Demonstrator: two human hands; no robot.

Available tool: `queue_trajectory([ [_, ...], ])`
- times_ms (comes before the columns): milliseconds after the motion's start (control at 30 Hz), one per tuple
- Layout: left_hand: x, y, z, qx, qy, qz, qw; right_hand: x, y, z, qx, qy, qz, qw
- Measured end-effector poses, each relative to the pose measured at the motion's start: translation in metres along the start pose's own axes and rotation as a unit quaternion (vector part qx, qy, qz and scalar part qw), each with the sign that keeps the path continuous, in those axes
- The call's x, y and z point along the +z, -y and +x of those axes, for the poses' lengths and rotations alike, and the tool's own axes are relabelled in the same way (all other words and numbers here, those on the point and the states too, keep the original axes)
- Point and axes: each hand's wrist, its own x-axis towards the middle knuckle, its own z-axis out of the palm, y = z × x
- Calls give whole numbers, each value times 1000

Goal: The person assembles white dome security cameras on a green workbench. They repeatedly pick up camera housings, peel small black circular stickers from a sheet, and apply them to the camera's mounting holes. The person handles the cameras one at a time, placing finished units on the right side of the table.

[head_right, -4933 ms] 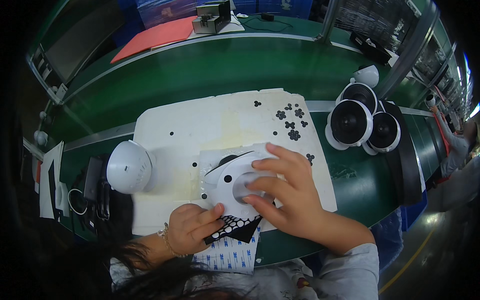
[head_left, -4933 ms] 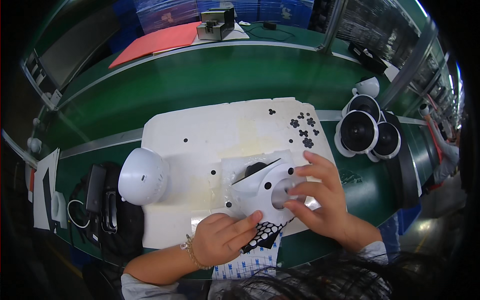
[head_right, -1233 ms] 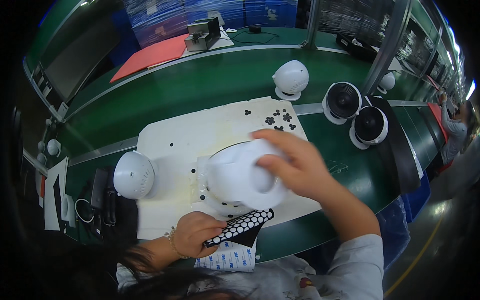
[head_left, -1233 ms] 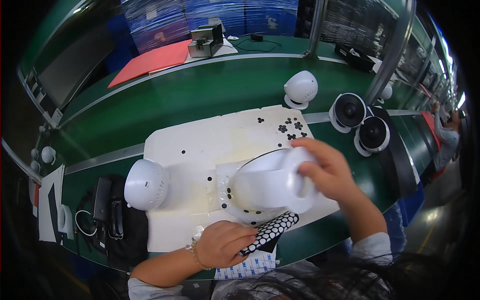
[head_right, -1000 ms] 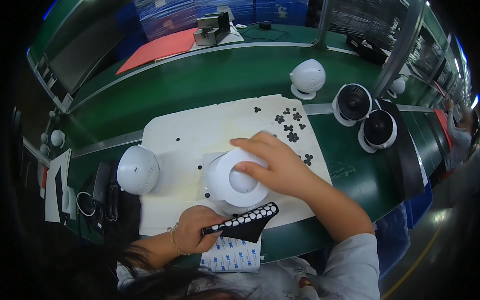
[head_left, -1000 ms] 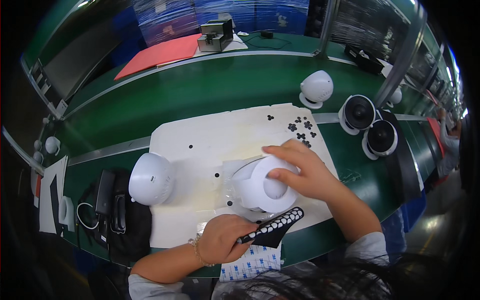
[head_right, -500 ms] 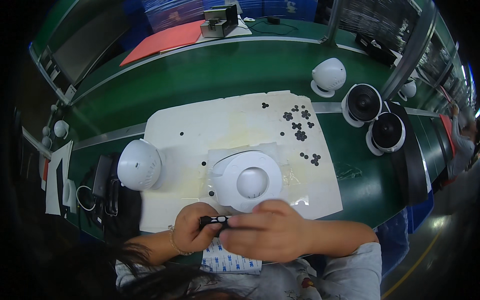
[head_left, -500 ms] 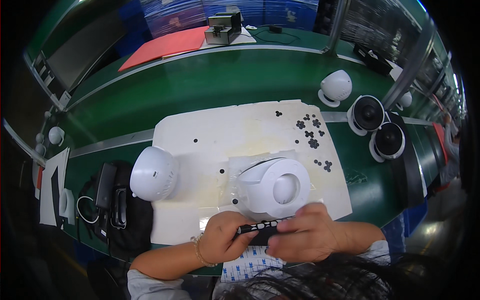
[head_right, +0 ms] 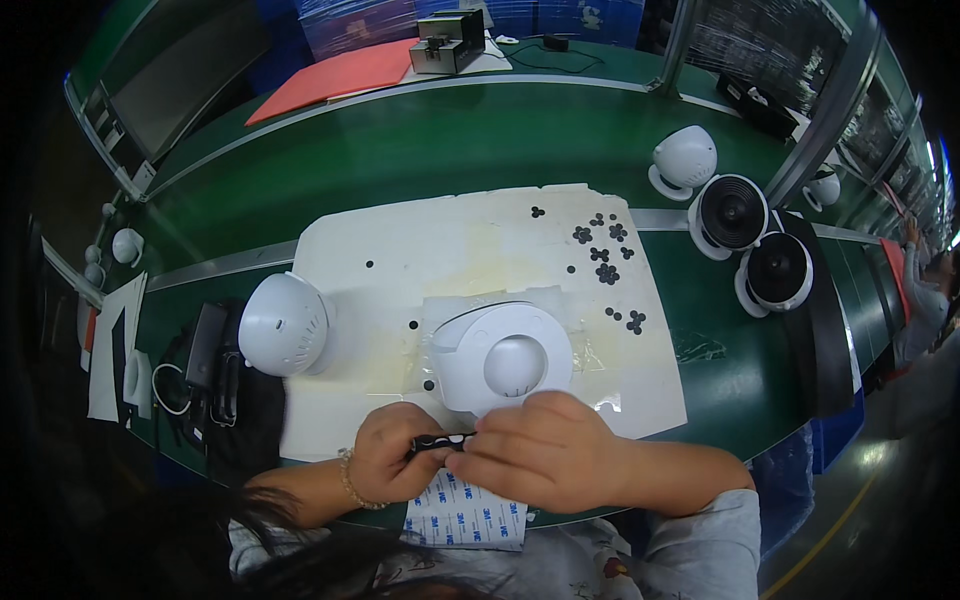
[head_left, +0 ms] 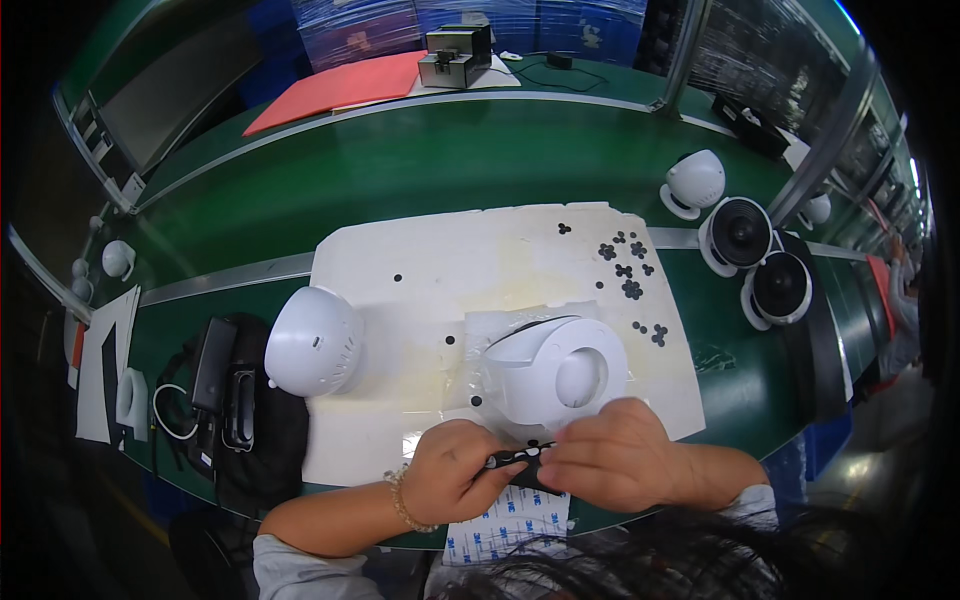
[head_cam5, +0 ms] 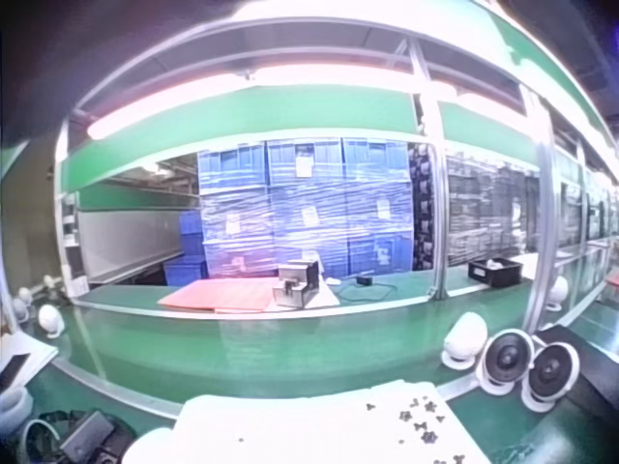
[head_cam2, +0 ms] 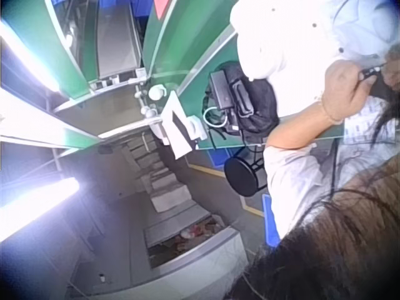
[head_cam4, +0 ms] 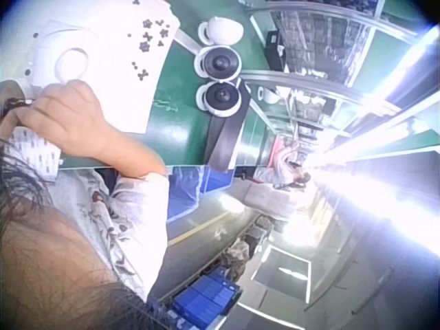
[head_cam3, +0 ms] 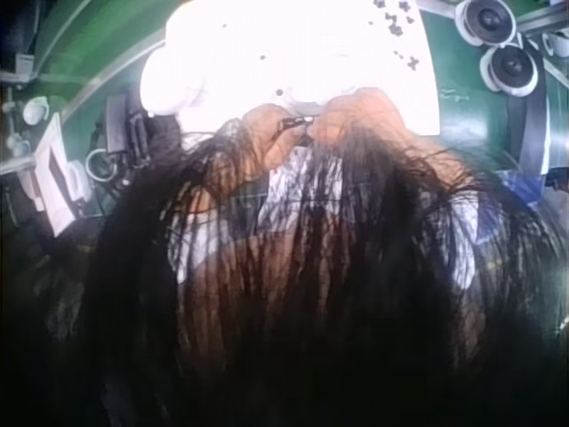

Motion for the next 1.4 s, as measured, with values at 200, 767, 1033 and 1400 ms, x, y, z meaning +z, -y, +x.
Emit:
queue_trajectory([
  [200,0,2,-2,10,9,13,1000,6,0,1,-11,-56,164,985],
  [767,0,10,1,133,54,155,977,-8,-52,-7,288,-214,334,872],
  [1033,0,13,0,147,48,172,973,-8,-56,-10,292,-180,375,861],
  [1400,0,12,2,146,44,171,973,-9,-50,-15,80,-99,-111,986],
])
